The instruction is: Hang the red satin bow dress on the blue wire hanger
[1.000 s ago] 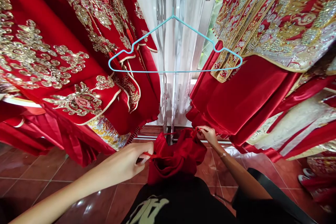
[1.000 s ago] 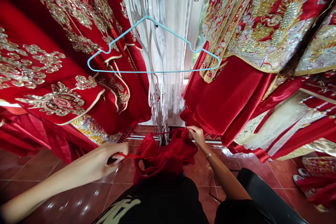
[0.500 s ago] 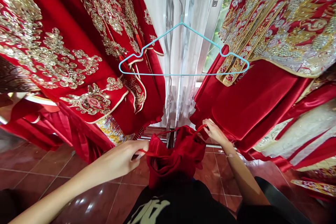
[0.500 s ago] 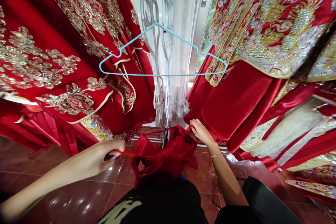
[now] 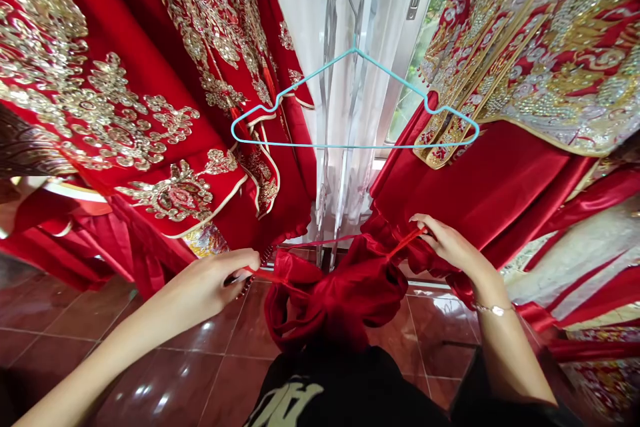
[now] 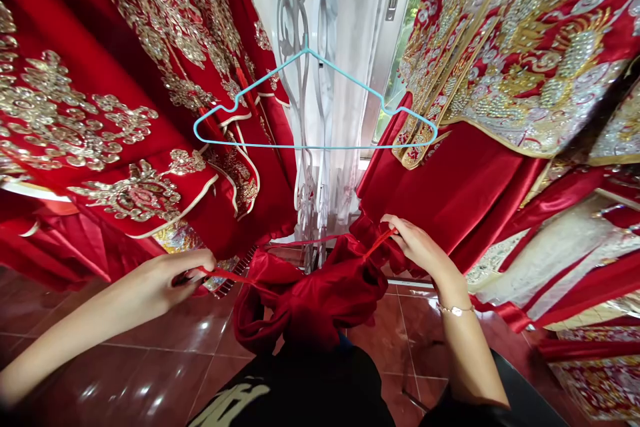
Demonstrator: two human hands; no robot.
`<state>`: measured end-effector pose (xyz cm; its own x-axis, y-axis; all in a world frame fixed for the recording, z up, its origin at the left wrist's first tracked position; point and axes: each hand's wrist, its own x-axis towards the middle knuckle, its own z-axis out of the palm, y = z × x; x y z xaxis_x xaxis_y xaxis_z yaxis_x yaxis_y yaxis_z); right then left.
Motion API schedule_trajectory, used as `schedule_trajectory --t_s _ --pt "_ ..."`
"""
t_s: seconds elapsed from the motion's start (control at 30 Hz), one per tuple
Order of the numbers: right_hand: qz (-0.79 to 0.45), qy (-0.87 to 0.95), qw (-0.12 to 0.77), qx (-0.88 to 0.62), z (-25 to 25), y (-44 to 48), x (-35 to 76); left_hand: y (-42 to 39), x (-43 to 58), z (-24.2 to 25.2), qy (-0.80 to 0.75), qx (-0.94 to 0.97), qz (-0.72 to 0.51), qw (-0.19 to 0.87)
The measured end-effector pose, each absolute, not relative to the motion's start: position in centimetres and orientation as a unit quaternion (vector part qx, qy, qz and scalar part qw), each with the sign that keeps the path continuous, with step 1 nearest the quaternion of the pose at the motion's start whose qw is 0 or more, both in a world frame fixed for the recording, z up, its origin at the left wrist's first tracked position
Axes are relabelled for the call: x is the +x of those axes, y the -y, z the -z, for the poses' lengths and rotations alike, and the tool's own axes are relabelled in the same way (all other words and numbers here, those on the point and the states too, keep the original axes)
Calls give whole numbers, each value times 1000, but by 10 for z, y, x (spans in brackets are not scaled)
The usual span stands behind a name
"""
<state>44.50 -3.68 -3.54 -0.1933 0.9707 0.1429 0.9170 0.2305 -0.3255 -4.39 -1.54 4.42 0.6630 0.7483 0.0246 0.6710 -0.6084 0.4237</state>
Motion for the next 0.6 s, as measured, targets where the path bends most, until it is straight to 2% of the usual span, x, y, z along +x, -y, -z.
schedule_trajectory --t_s 0.17,0.27,0.33,0.47,0.6 --pt "-51 786 126 -603 30 41 451 12 -43 -45 -376 902 -130 165" --pt "-52 777 137 -612 36 43 451 11 -44 -44 -370 902 -149 165" --pt "-63 744 222 -626 43 44 445 10 -45 -43 -368 900 -163 168" --pt "-26 576 534 -619 62 39 414 7 -43 -39 -357 893 -215 171" --pt "35 450 671 -588 73 39 376 2 -35 -23 -308 887 -297 174"
